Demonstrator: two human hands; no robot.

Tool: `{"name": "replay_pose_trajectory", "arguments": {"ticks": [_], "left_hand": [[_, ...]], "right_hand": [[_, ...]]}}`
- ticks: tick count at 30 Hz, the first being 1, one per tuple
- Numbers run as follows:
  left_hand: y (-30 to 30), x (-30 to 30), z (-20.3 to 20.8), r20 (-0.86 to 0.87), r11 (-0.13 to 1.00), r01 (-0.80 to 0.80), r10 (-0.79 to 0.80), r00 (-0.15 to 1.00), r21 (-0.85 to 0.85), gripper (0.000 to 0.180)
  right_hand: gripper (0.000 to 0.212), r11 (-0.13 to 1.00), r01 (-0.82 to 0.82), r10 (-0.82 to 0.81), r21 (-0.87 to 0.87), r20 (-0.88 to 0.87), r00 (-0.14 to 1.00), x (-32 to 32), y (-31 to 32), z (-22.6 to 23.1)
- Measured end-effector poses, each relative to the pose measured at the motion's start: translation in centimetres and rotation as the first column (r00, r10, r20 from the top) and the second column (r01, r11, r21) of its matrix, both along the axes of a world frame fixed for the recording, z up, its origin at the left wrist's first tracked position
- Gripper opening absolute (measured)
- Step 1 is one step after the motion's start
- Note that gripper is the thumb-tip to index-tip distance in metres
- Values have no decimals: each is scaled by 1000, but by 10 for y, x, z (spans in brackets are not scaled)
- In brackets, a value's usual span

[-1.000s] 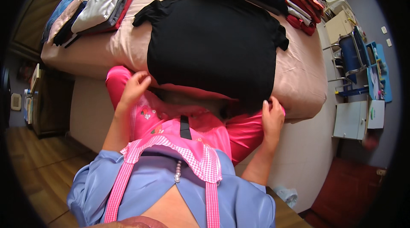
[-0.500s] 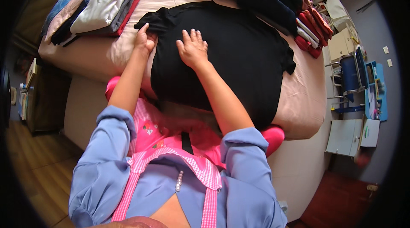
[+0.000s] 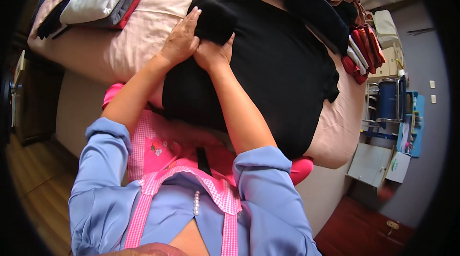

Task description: The person folds a red patterned cloth, a black t-shirt, and a black dress on a bed. They smooth out each item, fold the sleeves and sides, and stack the finished items on the left side of the bed.

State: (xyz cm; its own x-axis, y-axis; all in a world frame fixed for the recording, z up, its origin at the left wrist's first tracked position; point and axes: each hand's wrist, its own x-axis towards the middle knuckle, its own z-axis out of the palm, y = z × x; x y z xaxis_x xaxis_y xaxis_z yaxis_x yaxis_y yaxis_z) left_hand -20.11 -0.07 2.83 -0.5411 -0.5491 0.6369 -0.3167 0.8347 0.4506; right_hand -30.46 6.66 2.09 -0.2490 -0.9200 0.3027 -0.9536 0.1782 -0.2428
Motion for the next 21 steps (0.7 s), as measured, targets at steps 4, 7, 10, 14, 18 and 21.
{"name": "replay_pose_trajectory", "arguments": {"ticks": [4, 7, 10, 14, 18, 21], "left_hand": [[2, 10, -5, 96, 996, -76, 81, 992, -53, 53], [12, 11, -2, 237, 989, -127, 141, 961, -71, 48], [12, 13, 3, 233, 991, -119, 130, 964, -63, 39], [16, 17, 3, 198, 988, -91, 116, 973, -129, 26], [23, 18, 5, 113, 985, -100, 116, 987, -140, 21], [21, 19, 13, 77, 980, -57, 72, 994, -189, 18]], "right_hand": [[52, 1000, -11, 8, 20, 155, 988, -3, 1, 13], [41, 983, 129, -54, -132, 462, 885, -21, 8, 5], [30, 786, 425, 329, -448, 886, 326, -44, 15, -5], [25, 773, 609, 237, -179, 971, -16, -65, 15, 32], [29, 942, 165, 75, -291, 664, 744, -103, -35, 52], [30, 974, -15, -112, 226, 537, 836, -123, -66, 59]]}}
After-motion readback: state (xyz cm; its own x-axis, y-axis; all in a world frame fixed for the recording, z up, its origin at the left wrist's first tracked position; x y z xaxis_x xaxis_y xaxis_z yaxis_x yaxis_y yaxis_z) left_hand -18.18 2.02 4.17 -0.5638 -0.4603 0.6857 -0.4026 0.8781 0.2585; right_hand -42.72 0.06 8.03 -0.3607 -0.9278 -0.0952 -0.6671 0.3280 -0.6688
